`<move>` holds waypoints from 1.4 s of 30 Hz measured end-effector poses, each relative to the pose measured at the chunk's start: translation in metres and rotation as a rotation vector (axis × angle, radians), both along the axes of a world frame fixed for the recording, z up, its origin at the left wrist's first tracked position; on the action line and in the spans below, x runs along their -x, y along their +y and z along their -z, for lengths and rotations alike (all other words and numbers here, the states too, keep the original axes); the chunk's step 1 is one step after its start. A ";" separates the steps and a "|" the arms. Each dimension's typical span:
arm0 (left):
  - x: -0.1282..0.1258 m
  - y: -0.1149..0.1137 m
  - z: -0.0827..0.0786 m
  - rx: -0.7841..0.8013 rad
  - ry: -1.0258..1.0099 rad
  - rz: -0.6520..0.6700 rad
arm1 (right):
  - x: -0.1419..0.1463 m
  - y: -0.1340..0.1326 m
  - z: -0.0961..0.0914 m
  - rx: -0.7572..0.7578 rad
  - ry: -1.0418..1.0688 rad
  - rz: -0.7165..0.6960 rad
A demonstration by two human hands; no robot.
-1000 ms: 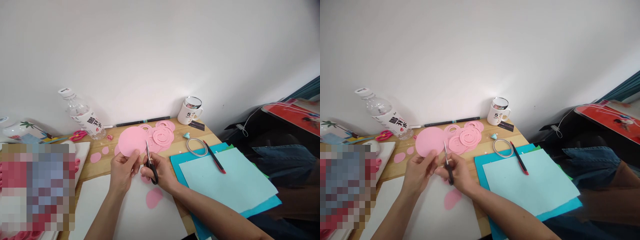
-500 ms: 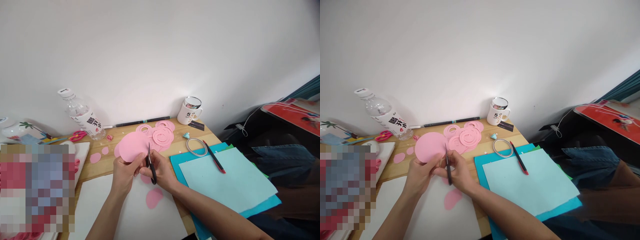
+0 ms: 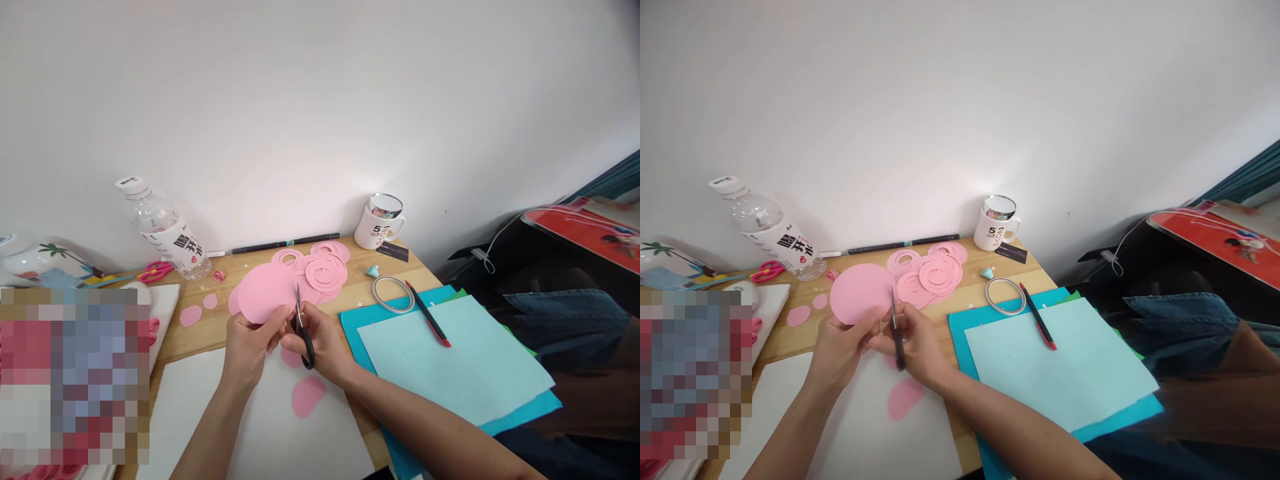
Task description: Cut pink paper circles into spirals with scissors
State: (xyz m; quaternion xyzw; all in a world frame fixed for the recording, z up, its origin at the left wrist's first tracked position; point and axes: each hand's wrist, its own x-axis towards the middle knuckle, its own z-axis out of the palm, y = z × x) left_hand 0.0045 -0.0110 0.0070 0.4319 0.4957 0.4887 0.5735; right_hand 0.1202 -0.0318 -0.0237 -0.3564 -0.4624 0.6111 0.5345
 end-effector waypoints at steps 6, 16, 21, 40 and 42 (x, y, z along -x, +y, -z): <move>0.001 0.000 -0.001 -0.005 0.025 -0.019 | -0.001 -0.001 -0.007 0.033 -0.005 0.012; 0.002 0.001 0.000 -0.005 0.010 -0.028 | -0.002 -0.003 -0.012 0.099 -0.083 0.035; 0.000 -0.001 -0.002 0.014 -0.035 0.008 | 0.000 -0.003 -0.008 0.126 -0.072 0.014; 0.002 0.000 0.001 0.012 0.058 0.031 | 0.000 -0.001 0.000 -0.048 -0.006 0.022; 0.002 0.000 0.001 0.003 0.058 0.034 | 0.000 -0.001 0.000 -0.039 0.001 0.022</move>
